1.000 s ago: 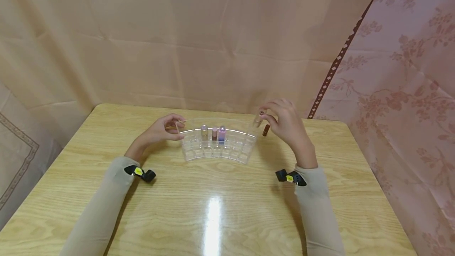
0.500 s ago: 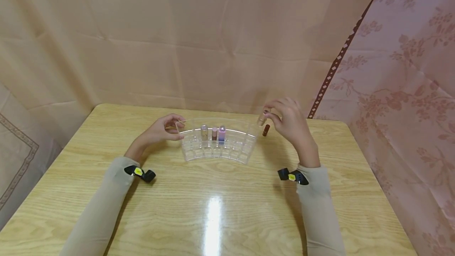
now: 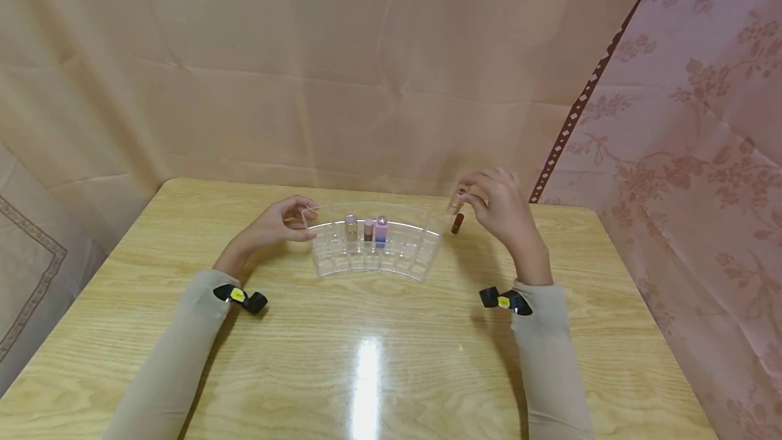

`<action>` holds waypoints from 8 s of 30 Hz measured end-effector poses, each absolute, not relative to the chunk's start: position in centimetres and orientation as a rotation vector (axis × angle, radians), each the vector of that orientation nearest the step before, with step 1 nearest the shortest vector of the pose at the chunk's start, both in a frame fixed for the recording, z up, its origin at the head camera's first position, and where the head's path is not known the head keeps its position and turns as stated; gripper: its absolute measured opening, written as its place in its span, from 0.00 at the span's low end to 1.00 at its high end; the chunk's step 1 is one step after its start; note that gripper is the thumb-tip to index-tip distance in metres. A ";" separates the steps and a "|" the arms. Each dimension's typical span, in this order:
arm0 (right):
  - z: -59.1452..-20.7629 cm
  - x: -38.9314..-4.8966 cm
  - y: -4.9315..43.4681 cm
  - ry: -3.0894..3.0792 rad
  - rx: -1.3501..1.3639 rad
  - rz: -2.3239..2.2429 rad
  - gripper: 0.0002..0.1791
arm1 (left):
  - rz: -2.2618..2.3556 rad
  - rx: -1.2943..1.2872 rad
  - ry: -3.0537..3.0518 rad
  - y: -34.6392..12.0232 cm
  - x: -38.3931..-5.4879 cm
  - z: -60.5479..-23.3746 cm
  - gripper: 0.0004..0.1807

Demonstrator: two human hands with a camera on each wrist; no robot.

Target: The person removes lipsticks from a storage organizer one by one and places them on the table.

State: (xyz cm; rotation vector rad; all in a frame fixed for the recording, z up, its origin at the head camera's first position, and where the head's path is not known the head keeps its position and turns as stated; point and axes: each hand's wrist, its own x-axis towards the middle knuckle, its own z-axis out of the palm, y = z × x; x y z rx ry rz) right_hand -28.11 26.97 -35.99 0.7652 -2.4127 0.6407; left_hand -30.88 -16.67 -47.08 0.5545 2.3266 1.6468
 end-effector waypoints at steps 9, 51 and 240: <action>-36.1 -28.2 27.3 -2.446 0.727 0.615 0.13 | 1.654 0.545 2.320 -16.7 -30.8 -46.9 0.33; -37.5 -29.5 30.0 -2.597 0.579 0.608 0.11 | 1.692 0.569 2.304 -16.6 -30.6 -47.1 0.32; -38.6 -29.2 25.6 -2.425 0.736 1.064 0.11 | 1.714 0.552 2.307 -16.0 -30.8 -47.3 0.32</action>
